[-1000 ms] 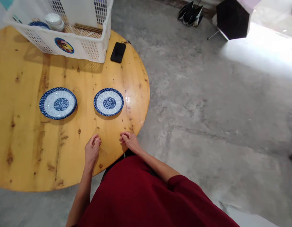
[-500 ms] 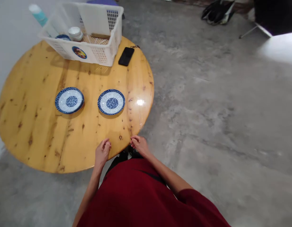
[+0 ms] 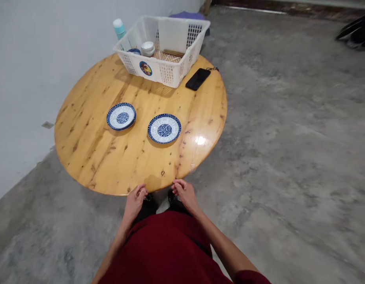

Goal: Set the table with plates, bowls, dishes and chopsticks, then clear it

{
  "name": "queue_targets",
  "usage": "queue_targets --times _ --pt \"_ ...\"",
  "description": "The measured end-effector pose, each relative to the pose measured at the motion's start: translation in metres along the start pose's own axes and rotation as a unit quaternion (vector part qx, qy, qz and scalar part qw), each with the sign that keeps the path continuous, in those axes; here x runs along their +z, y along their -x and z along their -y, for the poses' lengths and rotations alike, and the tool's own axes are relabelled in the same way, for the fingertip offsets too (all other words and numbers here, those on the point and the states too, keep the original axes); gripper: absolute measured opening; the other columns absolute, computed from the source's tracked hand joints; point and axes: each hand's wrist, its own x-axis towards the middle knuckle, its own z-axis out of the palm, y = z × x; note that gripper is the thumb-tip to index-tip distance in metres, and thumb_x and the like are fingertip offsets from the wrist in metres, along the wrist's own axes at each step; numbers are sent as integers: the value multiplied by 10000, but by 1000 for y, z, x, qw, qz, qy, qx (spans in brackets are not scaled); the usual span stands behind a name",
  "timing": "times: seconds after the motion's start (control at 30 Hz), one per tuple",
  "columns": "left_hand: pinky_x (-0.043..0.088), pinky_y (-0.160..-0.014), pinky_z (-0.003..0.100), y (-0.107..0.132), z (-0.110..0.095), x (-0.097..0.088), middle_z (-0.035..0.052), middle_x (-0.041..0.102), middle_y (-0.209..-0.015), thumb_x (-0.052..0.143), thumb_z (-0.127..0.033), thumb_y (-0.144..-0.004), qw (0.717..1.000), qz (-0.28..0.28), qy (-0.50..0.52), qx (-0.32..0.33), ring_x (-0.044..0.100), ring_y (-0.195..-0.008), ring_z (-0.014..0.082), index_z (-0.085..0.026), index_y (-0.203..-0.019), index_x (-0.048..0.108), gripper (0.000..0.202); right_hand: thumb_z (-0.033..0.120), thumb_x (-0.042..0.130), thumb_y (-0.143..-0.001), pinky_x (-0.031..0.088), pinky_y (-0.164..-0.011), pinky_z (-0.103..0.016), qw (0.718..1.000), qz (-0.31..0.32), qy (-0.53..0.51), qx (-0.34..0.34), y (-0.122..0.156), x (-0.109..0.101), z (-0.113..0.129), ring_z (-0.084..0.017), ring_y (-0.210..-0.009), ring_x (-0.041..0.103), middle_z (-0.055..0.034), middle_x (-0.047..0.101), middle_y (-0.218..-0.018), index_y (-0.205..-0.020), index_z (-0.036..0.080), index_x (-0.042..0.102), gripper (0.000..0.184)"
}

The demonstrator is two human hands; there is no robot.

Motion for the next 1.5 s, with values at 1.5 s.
queue_targets --times 1.5 --pt "572 -833 371 -193 39 -288 130 746 -1001 549 -494 -886 994 29 -16 101 725 -917 253 -132 -1206 676 500 321 471 -854 557 -724 -288 935 -244 148 -212 -177 251 122 -169 -698 692 -95 735 -943 -1125 101 693 414"
